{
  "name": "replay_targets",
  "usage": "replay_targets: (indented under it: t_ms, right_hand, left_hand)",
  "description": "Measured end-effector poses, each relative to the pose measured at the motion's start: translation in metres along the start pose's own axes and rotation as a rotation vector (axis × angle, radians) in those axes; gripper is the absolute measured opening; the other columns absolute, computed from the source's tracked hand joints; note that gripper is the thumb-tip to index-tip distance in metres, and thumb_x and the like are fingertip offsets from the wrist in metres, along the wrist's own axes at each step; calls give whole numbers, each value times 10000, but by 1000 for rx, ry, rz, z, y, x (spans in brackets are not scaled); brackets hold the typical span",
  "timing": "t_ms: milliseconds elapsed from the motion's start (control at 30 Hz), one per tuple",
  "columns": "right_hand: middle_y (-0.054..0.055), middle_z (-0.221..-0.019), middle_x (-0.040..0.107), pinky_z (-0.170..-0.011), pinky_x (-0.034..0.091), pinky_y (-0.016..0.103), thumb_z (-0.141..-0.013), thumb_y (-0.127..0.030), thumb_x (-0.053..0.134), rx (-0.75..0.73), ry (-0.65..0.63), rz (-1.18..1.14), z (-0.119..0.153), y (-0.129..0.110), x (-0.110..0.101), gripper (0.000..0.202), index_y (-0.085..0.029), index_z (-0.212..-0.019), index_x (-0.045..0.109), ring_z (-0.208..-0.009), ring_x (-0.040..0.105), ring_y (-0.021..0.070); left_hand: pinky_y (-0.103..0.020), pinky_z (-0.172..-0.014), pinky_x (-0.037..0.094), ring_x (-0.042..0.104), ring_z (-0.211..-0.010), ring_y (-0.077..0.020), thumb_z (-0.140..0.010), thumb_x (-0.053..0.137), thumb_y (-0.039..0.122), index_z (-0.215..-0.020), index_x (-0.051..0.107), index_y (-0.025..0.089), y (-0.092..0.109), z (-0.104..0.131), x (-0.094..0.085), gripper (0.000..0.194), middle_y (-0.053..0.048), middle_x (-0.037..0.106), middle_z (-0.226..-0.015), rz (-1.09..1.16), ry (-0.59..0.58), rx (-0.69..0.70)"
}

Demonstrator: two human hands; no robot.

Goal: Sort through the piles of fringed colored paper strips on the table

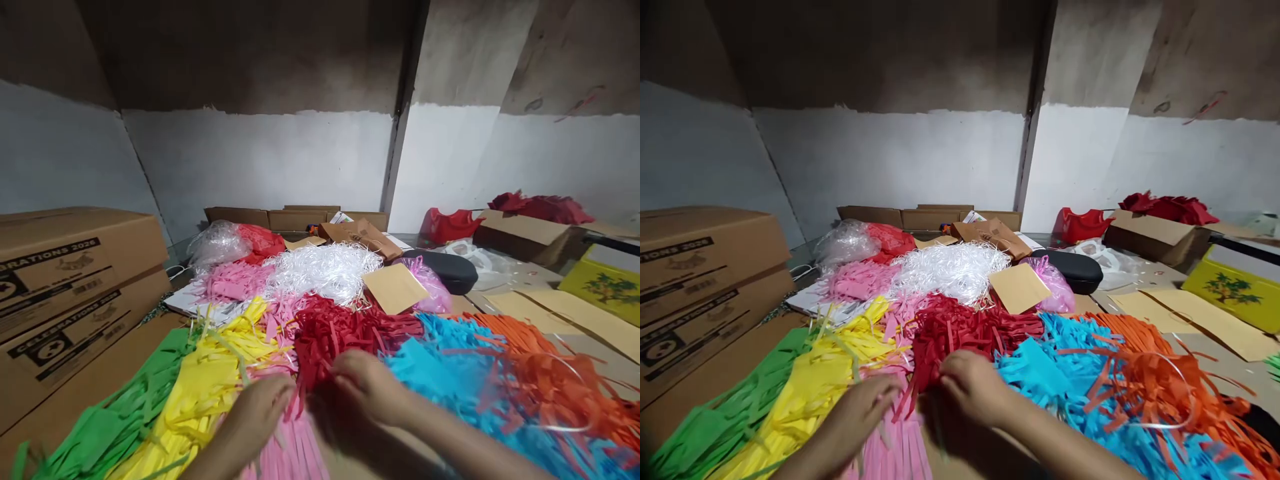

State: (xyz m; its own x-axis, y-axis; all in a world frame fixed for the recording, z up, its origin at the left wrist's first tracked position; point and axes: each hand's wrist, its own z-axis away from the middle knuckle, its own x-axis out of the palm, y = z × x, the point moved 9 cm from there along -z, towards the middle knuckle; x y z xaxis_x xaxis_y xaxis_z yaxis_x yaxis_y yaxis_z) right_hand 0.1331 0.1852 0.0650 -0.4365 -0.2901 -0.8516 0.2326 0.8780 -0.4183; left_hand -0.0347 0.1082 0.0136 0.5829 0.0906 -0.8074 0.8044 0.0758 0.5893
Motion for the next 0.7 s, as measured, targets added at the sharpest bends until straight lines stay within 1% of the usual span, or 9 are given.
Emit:
replay_targets:
  t_ms: [67, 133, 233, 300, 367, 433, 533, 633, 700]
  right_hand:
    - [44, -1064, 737, -853, 528, 238, -960, -128, 510, -88, -120, 92, -42, -21, 56, 223, -196, -1100, 670, -951, 690, 169]
    - [62, -1005, 745, -851, 521, 275, -880, -168, 626, -93, -157, 152, -72, -12, 85, 145, -177, -1014, 681, -912, 691, 210]
    - [141, -995, 736, -864, 502, 353, -895, -211, 607, 46, -109, 244, -92, 43, 85, 136, -134, -982, 679, -939, 676, 275]
    - [154, -994, 729, -862, 488, 366, -893, -213, 597, 124, -83, 292, -92, 77, 73, 142, -131, -975, 678, -948, 663, 284]
    - [133, -996, 725, -871, 466, 367, -862, -214, 620, 138, -73, 320, -90, 89, 63, 121, -149, -946, 678, -948, 648, 276]
    - [122, -1007, 712, -876, 438, 386, -874, -219, 598, 134, -39, 342, -89, 81, 56, 119, -155, -946, 667, -957, 623, 273]
    - [94, -954, 696, -865, 389, 421, -937, -281, 545, 81, 10, 356, -92, 44, 63, 148, -180, -898, 645, -930, 588, 260]
    - [22, -809, 674, -799, 369, 392, -920, -344, 611, -169, 4, 333, -91, -4, 94, 208, -202, -769, 595, -772, 559, 193]
    - [-6, -733, 657, -761, 375, 370, -920, -363, 644, -361, 52, 316, -83, -28, 115, 276, -199, -713, 567, -701, 543, 163]
  left_hand:
    - [-511, -1101, 427, 615, -1220, -247, -1019, 429, 298, -1222, 649, 182, -19, -22, -25, 321, -113, 687, -1280, -185, 45, -24]
    - [-596, -1199, 265, 544, -1346, -302, -958, 493, 244, -1304, 643, 210, -43, -39, -44, 379, -129, 643, -1404, -363, 22, -41]
    - [-675, -1214, 115, 466, -1421, -381, -923, 511, 236, -1276, 693, 203, -86, -50, -71, 398, -164, 586, -1469, -574, -8, -95]
    - [-675, -1198, 176, 456, -1425, -401, -940, 466, 247, -1289, 685, 151, -111, -51, -88, 423, -207, 567, -1472, -658, 2, -145]
    - [-635, -1184, 270, 481, -1411, -383, -949, 457, 285, -1316, 666, 154, -126, -49, -96, 442, -198, 586, -1458, -694, 3, -164]
    - [-603, -1184, 304, 499, -1401, -359, -945, 473, 322, -1300, 681, 193, -127, -47, -93, 431, -163, 606, -1448, -706, 0, -150]
    - [-620, -1210, 243, 466, -1424, -357, -949, 456, 336, -1277, 697, 219, -110, -43, -85, 423, -143, 592, -1469, -730, 43, -104]
    - [-537, -1221, 276, 477, -1412, -300, -966, 446, 361, -1238, 709, 293, -94, -48, -88, 384, -75, 604, -1463, -758, 86, -25]
    - [-479, -1181, 358, 524, -1361, -266, -979, 454, 318, -1194, 721, 306, -99, -63, -106, 343, -57, 634, -1418, -782, 123, -13]
